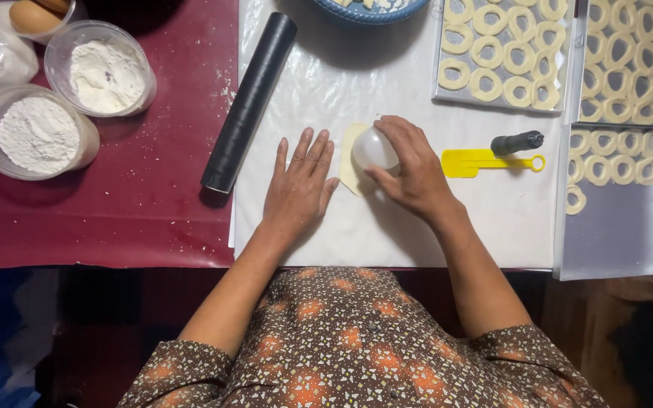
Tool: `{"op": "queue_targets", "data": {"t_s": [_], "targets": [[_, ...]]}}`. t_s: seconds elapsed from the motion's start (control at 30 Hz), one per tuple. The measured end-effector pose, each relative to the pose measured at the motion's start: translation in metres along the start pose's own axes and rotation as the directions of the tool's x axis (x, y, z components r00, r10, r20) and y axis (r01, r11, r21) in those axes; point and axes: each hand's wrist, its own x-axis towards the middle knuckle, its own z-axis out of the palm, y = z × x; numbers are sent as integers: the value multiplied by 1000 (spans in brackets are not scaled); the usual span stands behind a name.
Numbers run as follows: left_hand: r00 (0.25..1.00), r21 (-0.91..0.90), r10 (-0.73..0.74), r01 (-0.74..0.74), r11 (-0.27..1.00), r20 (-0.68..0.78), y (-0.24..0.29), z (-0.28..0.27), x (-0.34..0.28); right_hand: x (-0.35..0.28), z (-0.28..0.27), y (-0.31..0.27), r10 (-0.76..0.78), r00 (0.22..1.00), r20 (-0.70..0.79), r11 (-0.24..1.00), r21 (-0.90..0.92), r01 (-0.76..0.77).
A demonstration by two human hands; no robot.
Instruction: The recorder prepares cookie dough, rolls it out with a rolling pin, and uses a round cutter and a smaller tool to shape ring-shaped cookies before placing them on a tray.
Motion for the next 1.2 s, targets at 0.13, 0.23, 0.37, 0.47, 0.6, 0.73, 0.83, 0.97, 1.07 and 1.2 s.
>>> {"op": "queue_targets", "data": {"t_s": [0.13,0.23,0.37,0.47,0.6,0.73,0.83,0.97,1.07,1.2], "targets": [[1000,6,3,-3,1000,-14,-1,2,-1,2,4,-5,5,1000,28,1000,-3,-5],[1000,12,0,0,1000,0,-1,3,0,3,8,-8,5,999,43,1000,-24,-4],[1000,4,-13,13,1000,8,-2,5,0,4,12,-10,45,996,75,997,-67,-39],[1000,-2,-19,19,1000,23,0,2,0,2,15,-9,45,996,76,997,-70,-40],[1000,-11,-21,21,1000,19,0,-2,1,3,11,-8,-2,999,50,1000,-21,3],[1000,-16,-18,19,1000,21,2,-3,3,5,-19,7,-5,997,-78,994,108,13],[1000,-5,-19,19,1000,11,2,0,1,6,-38,20,195,964,-182,965,213,-155],[1000,29,-18,17,999,17,1,4,3,-1,-43,32,168,974,-154,978,154,-144],[1000,40,-19,18,999,18,1,3,3,-1,-39,20,63,996,-61,995,76,-58],[999,23,-38,38,999,27,2,-2,3,12,-36,-5,-114,982,150,992,-28,119]]}}
